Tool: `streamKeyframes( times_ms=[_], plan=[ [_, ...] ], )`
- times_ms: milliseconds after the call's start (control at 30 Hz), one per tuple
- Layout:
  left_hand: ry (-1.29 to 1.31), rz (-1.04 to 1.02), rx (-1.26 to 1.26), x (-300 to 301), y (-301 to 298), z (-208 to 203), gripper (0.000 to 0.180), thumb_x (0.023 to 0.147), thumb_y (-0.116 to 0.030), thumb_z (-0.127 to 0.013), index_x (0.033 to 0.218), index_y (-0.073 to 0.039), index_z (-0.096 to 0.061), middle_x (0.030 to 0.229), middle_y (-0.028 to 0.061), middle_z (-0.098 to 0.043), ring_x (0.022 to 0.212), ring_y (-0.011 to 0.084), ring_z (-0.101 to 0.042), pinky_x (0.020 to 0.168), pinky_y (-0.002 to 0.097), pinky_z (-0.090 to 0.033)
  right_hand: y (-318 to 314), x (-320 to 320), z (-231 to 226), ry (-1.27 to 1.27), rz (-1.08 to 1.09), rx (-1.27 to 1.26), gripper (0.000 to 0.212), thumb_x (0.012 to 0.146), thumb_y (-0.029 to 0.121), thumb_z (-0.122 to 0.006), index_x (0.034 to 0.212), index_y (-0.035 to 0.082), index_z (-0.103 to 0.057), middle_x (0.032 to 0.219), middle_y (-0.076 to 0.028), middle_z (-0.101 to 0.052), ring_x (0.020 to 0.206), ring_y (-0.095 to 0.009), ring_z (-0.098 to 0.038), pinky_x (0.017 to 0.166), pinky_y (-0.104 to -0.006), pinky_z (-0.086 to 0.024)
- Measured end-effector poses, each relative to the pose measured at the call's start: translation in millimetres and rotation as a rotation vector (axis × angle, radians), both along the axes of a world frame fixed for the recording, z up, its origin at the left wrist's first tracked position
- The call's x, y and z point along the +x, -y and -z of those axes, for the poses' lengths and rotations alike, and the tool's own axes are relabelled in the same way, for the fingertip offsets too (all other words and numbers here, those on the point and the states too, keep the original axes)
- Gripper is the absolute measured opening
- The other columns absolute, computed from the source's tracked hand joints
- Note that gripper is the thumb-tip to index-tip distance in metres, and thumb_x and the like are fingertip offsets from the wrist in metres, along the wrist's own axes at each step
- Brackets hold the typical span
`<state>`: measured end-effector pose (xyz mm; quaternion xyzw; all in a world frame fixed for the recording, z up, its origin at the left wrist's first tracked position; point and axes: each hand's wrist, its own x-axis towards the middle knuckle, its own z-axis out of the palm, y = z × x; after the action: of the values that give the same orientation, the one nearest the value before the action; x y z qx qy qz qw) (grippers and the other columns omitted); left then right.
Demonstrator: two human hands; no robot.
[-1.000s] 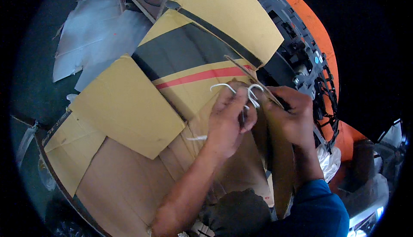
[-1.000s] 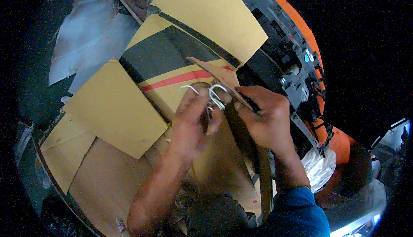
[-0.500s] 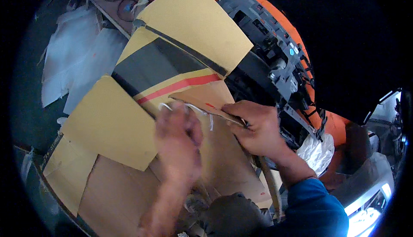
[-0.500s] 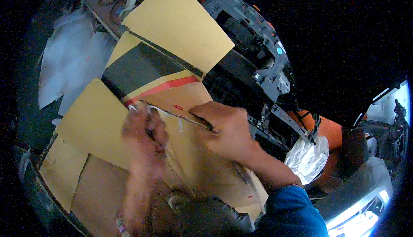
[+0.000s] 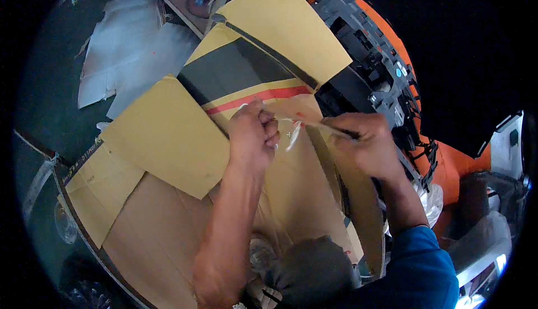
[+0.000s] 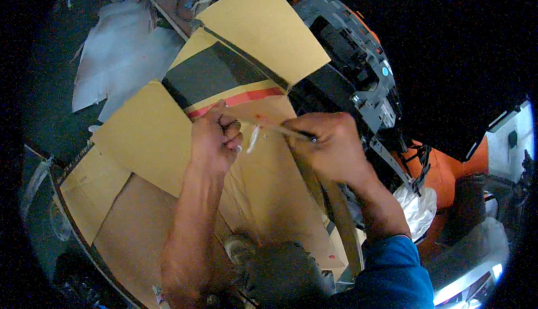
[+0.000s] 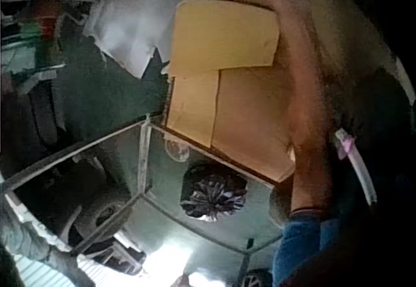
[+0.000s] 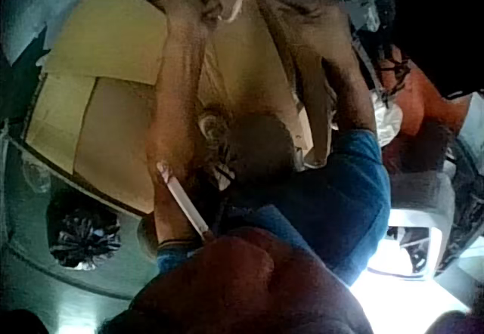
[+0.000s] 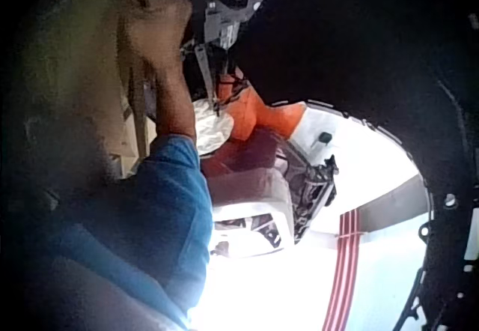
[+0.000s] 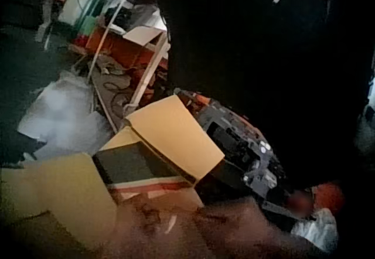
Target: The person gathers flattened cardboard pieces on the floor, aligns them, and ties them together using white string. They then lift the bundle and move it toward a car part on a stand.
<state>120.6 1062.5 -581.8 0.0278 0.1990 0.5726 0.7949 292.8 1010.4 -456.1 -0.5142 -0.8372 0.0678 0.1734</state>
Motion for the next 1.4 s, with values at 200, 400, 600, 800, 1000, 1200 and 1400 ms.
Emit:
streamKeyframes(
  times_ms=[200,400,600,800,1000,1200,1400],
  plan=[
    [-0.056,0.01,0.163,13,26,-7,0.021,0.104,-0.029,-0.045,0.088,-0.016,-0.043,0.067,-0.0033,-0.039,0.048,0.0075,-0.031,0.043,0.0239,-0.026,-22,19,-12,-0.05,0.101,-0.134,0.027,0.073,0.008,-0.074,0.098,-0.001,-0.072,0.092,-0.016,-0.073,0.083,-0.024,-0.072,0.074,-0.0327,-0.055],
    [-0.065,-0.023,0.207,13,23,0,0.022,0.105,-0.027,-0.045,0.088,-0.014,-0.043,0.072,-0.0006,-0.049,0.048,0.0073,-0.034,0.043,0.0245,-0.028,-26,15,-2,0.037,0.054,0.024,0.026,0.071,0.007,-0.074,0.096,-0.001,-0.072,0.091,-0.017,-0.072,0.081,-0.027,-0.072,0.073,-0.0338,-0.055],
    [-0.75,-0.392,0.457,36,28,16,0.019,0.104,-0.026,-0.05,0.095,-0.01,-0.049,0.08,0.004,-0.059,0.05,0.0072,-0.04,0.044,0.023,-0.031,-28,7,6,-0.045,0.217,-0.035,0.024,0.07,0.006,-0.073,0.094,-0.001,-0.072,0.09,-0.016,-0.072,0.079,-0.028,-0.072,0.072,-0.0331,-0.055],
    [-0.125,-0.01,0.227,59,37,6,0.018,0.103,-0.029,-0.052,0.098,-0.011,-0.052,0.08,0.0023,-0.059,0.051,0.0072,-0.042,0.044,0.0223,-0.03,-27,9,7,-0.136,0.212,-0.048,0.024,0.071,0.005,-0.073,0.094,-0.002,-0.073,0.085,-0.014,-0.073,0.077,-0.02,-0.071,0.072,-0.0309,-0.055],
    [-0.122,-0.016,0.133,43,27,25,0.019,0.103,-0.029,-0.051,0.095,-0.011,-0.052,0.076,0.0028,-0.058,0.048,0.0081,-0.038,0.043,0.0237,-0.029,-34,19,5,-0.122,0.207,-0.065,0.024,0.073,0.004,-0.072,0.096,-0.003,-0.072,0.086,-0.013,-0.073,0.078,-0.02,-0.071,0.073,-0.0304,-0.055],
    [-0.733,-0.34,0.31,21,4,26,0.017,0.098,-0.02,-0.06,0.094,-0.004,-0.06,0.075,0.0092,-0.066,0.056,0.0138,-0.053,0.051,0.0306,-0.042,-35,15,13,-0.114,0.218,-0.013,0.025,0.073,0.004,-0.073,0.097,-0.003,-0.072,0.09,-0.015,-0.073,0.081,-0.021,-0.072,0.075,-0.0305,-0.055],
    [-1.367,-0.547,0.51,26,10,54,0.013,0.092,-0.013,-0.068,0.094,-0.001,-0.065,0.069,0.0074,-0.06,0.059,0.0121,-0.052,0.055,0.0313,-0.043,-32,12,15,-0.168,0.252,-0.027,0.025,0.073,0.003,-0.073,0.097,-0.004,-0.071,0.09,-0.016,-0.073,0.082,-0.021,-0.072,0.076,-0.0308,-0.055]
  ],
)
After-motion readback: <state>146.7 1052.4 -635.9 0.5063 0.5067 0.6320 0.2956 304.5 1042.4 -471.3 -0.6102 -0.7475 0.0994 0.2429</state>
